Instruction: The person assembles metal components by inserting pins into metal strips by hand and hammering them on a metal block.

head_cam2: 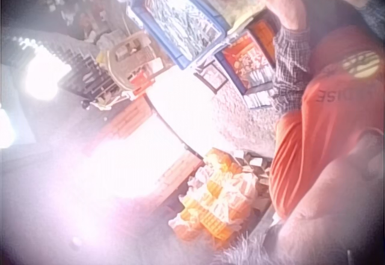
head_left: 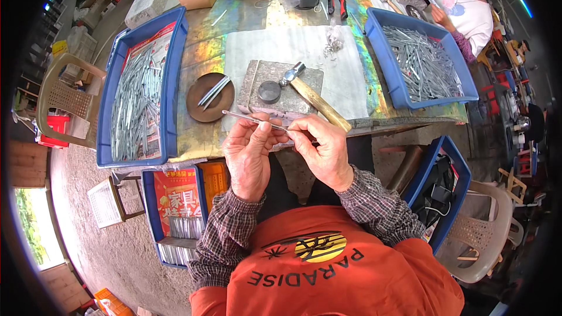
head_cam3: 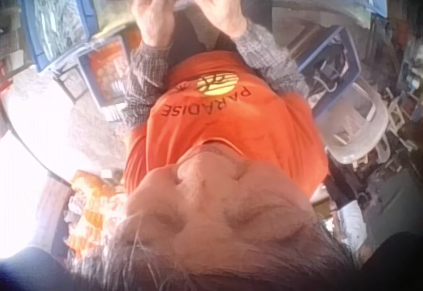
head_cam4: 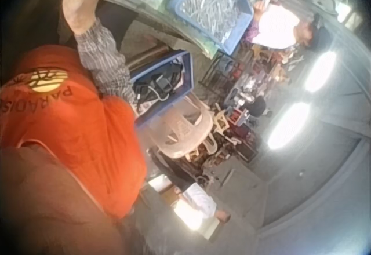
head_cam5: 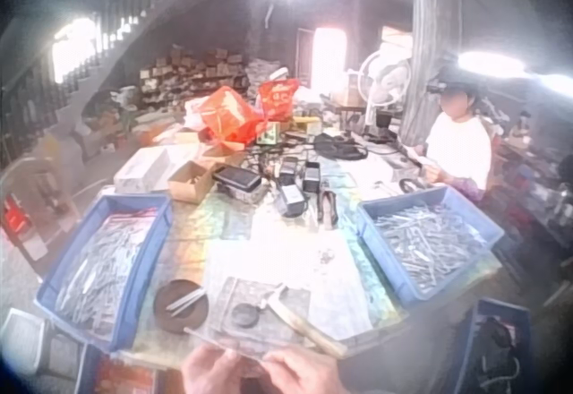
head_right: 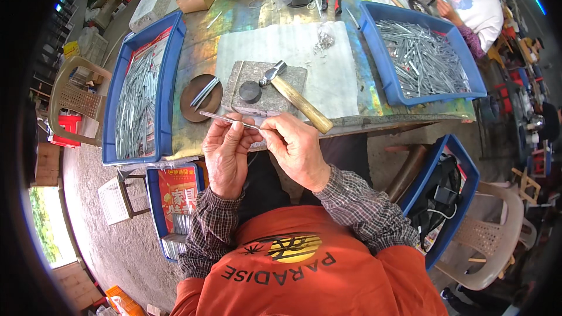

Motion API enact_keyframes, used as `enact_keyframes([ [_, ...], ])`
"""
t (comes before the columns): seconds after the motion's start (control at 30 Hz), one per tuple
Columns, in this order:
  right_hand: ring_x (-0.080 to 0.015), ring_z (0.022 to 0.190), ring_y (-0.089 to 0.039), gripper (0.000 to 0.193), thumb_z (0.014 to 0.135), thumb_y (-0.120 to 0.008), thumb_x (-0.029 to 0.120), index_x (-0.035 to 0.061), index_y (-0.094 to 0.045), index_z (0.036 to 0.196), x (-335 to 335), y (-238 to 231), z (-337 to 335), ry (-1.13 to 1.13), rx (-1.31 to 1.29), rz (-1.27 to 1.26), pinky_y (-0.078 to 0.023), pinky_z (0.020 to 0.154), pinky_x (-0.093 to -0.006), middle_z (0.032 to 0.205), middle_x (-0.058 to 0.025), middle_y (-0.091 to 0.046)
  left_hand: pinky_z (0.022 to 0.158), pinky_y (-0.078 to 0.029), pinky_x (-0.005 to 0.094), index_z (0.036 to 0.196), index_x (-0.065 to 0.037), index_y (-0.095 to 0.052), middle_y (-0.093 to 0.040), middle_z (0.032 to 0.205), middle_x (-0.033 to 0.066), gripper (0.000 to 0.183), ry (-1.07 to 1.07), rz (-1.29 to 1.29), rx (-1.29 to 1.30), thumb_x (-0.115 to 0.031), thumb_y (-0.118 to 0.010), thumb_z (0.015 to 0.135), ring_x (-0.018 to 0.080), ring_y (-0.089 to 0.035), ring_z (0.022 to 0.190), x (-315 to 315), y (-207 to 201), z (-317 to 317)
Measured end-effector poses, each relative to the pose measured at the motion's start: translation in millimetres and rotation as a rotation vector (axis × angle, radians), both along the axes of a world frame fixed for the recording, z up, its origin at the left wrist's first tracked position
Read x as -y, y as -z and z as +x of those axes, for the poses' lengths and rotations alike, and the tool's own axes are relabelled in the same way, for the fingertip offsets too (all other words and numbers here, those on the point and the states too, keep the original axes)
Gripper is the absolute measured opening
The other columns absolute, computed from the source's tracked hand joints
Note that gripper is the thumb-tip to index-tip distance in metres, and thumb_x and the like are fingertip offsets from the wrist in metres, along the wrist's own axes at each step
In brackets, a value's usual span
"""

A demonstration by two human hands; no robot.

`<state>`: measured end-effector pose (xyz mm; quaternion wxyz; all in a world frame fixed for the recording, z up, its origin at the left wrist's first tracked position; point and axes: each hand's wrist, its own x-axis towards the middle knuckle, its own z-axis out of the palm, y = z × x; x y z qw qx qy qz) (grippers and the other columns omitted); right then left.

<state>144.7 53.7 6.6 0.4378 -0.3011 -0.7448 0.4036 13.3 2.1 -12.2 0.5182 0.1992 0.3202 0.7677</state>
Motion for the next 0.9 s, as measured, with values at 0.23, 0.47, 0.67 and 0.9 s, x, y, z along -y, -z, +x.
enact_keyframes([
  [0.23, -0.0278, 0.064, -0.059, 0.01, 0.078, -0.063, -0.002, 0.001, -0.056, 0.085, -3, 6, -9, 0.067, 0.062, 0.223, -0.046, 0.055, -0.0339, 0.074, -0.0119, -0.056, 0.069, -0.055, 0.033, 0.099, 0.0, -0.056, -0.065, 0.091, 0.0136, 0.01, -0.036, -0.018, -0.035, -0.002, -0.056, 0.089, 0.0204, -0.065, 0.076, -3, 6, -1],
  [0.47, -0.0261, 0.063, -0.059, 0.012, 0.077, -0.064, -0.002, 0.0006, -0.057, 0.087, -13, -6, -5, 0.093, 0.109, 0.263, -0.046, 0.054, -0.033, 0.075, -0.0116, -0.057, 0.07, -0.056, 0.0309, 0.1, 0.001, -0.055, -0.063, 0.09, 0.013, 0.01, -0.008, -0.008, -0.126, -0.004, -0.054, 0.09, 0.0184, -0.064, 0.074, -17, -8, -24],
  [0.67, -0.0238, 0.058, -0.058, 0.011, 0.077, -0.064, -0.003, 0.0008, -0.059, 0.085, -21, -9, 9, 0.148, 0.136, 0.254, -0.044, 0.051, -0.0307, 0.073, -0.0111, -0.058, 0.062, -0.051, 0.0229, 0.098, 0.002, -0.056, -0.063, 0.086, 0.0114, 0.009, -0.108, -0.033, -0.521, -0.002, -0.055, 0.089, 0.0126, -0.061, 0.066, -41, -11, -42],
  [0.9, -0.0229, 0.057, -0.058, 0.012, 0.076, -0.065, -0.004, 0.0013, -0.059, 0.084, -26, -7, 14, 0.176, 0.161, 0.294, -0.044, 0.05, -0.0307, 0.073, -0.0106, -0.058, 0.063, -0.047, 0.0188, 0.09, 0.004, -0.058, -0.063, 0.085, 0.0065, 0.004, -0.159, -0.059, -0.769, 0.003, -0.056, 0.087, 0.0074, -0.056, 0.069, -54, -7, -40],
])
